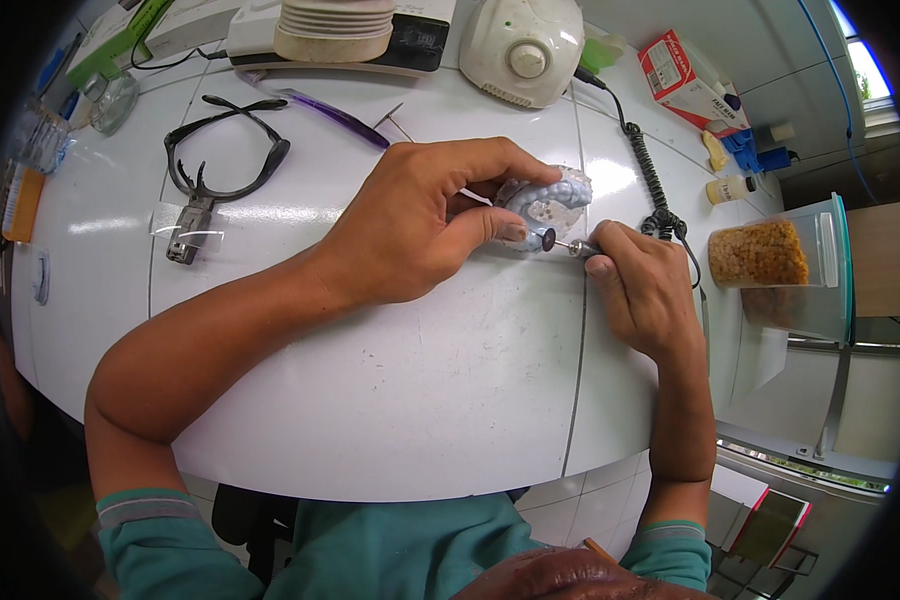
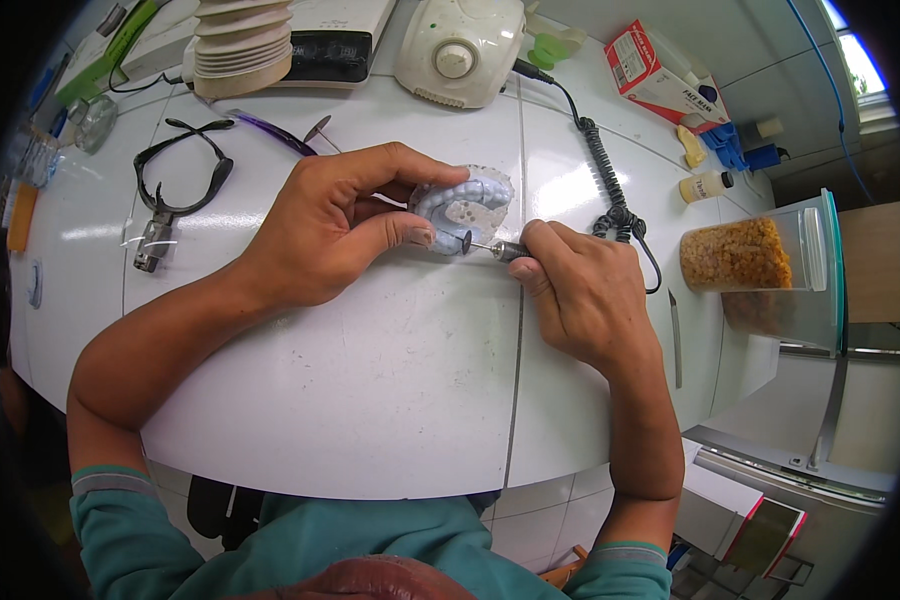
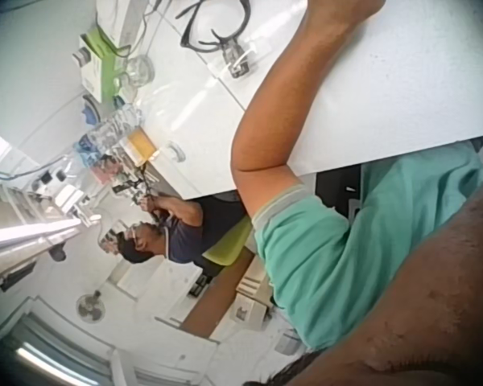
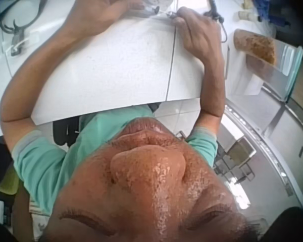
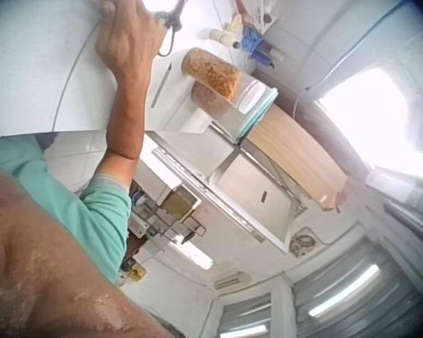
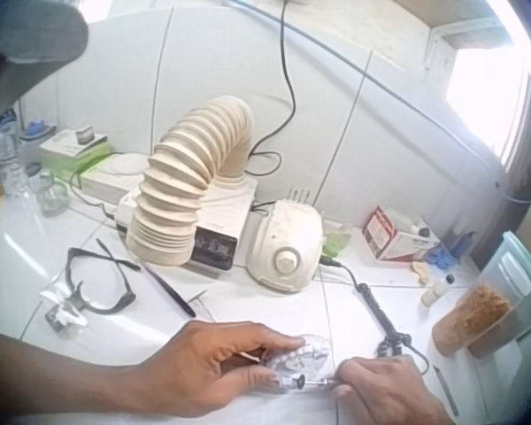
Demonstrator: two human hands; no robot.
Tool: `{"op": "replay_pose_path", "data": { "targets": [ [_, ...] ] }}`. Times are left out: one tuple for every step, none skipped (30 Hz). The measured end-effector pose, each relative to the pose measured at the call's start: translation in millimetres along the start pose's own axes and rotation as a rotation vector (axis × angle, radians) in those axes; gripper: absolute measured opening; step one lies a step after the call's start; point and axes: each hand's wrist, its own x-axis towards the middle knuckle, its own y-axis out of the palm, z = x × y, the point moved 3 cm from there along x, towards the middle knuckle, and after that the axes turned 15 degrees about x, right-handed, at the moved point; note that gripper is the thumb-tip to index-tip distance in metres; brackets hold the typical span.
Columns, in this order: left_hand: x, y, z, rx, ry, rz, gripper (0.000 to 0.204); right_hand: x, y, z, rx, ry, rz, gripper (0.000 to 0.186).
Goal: The person uses a rotary tool with a sanding bit to refine the edges of a dental mold and a small dental component, periodically fitting them together.
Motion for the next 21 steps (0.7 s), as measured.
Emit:
{"op": "replay_pose_path", "data": {
  "targets": [
    [0.0, -0.2, 0.1, 0.001, -0.004, -0.001, 0.043, 0.2, -0.2, 0.0, 0.0, -0.003, -0.004, 0.034],
    [-0.2, -0.3, 0.4, 0.001, -0.004, -0.002, 0.043, 0.3, -0.1, -0.2, -0.001, -0.004, -0.003, 0.034],
    [-0.6, -0.5, 1.4, 0.007, -0.017, -0.008, 0.042, 0.2, -0.2, -0.3, 0.022, -0.007, -0.012, 0.035],
    [-0.4, -0.1, 3.1, 0.011, -0.028, -0.013, 0.042, -0.3, -0.4, -1.1, 0.043, -0.009, -0.02, 0.035],
    [-0.2, -0.2, 3.6, 0.007, -0.026, -0.014, 0.042, -0.8, -0.1, -1.7, 0.039, -0.007, -0.018, 0.035],
    [0.0, -0.9, 4.1, 0.031, -0.044, -0.019, 0.041, -1.1, 0.1, -2.2, 0.051, -0.006, -0.028, 0.036],
    [-0.6, -2.0, 3.5, 0.057, -0.064, -0.026, 0.041, -1.1, 0.3, -1.9, 0.064, -0.008, -0.037, 0.036],
    [-0.8, -2.9, 1.9, 0.056, -0.064, -0.028, 0.041, -0.8, 0.9, -1.9, 0.063, -0.009, -0.035, 0.036],
    [-1.0, -3.6, 1.1, 0.042, -0.087, -0.028, 0.041, -0.4, 1.4, -2.1, 0.065, -0.009, -0.041, 0.037],
    [-0.9, -3.8, 1.1, 0.028, -0.11, -0.025, 0.04, -0.3, 1.3, -1.9, 0.067, -0.006, -0.047, 0.037],
    [-1.0, -3.7, 1.2, 0.026, -0.109, -0.026, 0.04, -0.2, 1.1, -1.5, 0.065, -0.005, -0.046, 0.037],
    [-1.2, -3.6, 1.5, 0.029, -0.109, -0.03, 0.04, -0.1, 0.8, -1.0, 0.06, -0.005, -0.045, 0.037],
    [-0.8, -3.3, 2.0, 0.031, -0.109, -0.032, 0.039, -0.5, 0.7, -1.1, 0.056, -0.002, -0.046, 0.037],
    [-0.2, -3.1, 2.3, 0.029, -0.109, -0.03, 0.039, -0.9, 0.6, -1.4, 0.055, 0.0, -0.046, 0.037],
    [0.4, -3.0, 2.3, 0.037, -0.107, -0.028, 0.039, -1.2, 0.6, -1.7, 0.051, 0.007, -0.041, 0.037],
    [0.4, -3.4, 1.9, 0.047, -0.106, -0.028, 0.039, -1.1, 0.7, -1.8, 0.05, 0.011, -0.036, 0.037],
    [0.2, -3.4, 2.7, 0.048, -0.106, -0.028, 0.039, -0.9, 0.6, -1.5, 0.05, 0.01, -0.036, 0.037],
    [-0.1, -3.2, 3.7, 0.059, -0.093, -0.034, 0.039, -0.8, 0.6, -1.3, 0.047, 0.014, -0.034, 0.037],
    [-0.2, -3.2, 4.0, 0.07, -0.08, -0.04, 0.039, -0.7, 0.8, -1.3, 0.044, 0.019, -0.031, 0.037],
    [-0.4, -3.4, 3.7, 0.071, -0.081, -0.04, 0.039, -0.6, 1.2, -1.6, 0.045, 0.018, -0.031, 0.037],
    [-0.6, -3.6, 3.3, 0.072, -0.085, -0.039, 0.039, -0.6, 1.9, -1.9, 0.046, 0.012, -0.036, 0.037]
  ]
}}
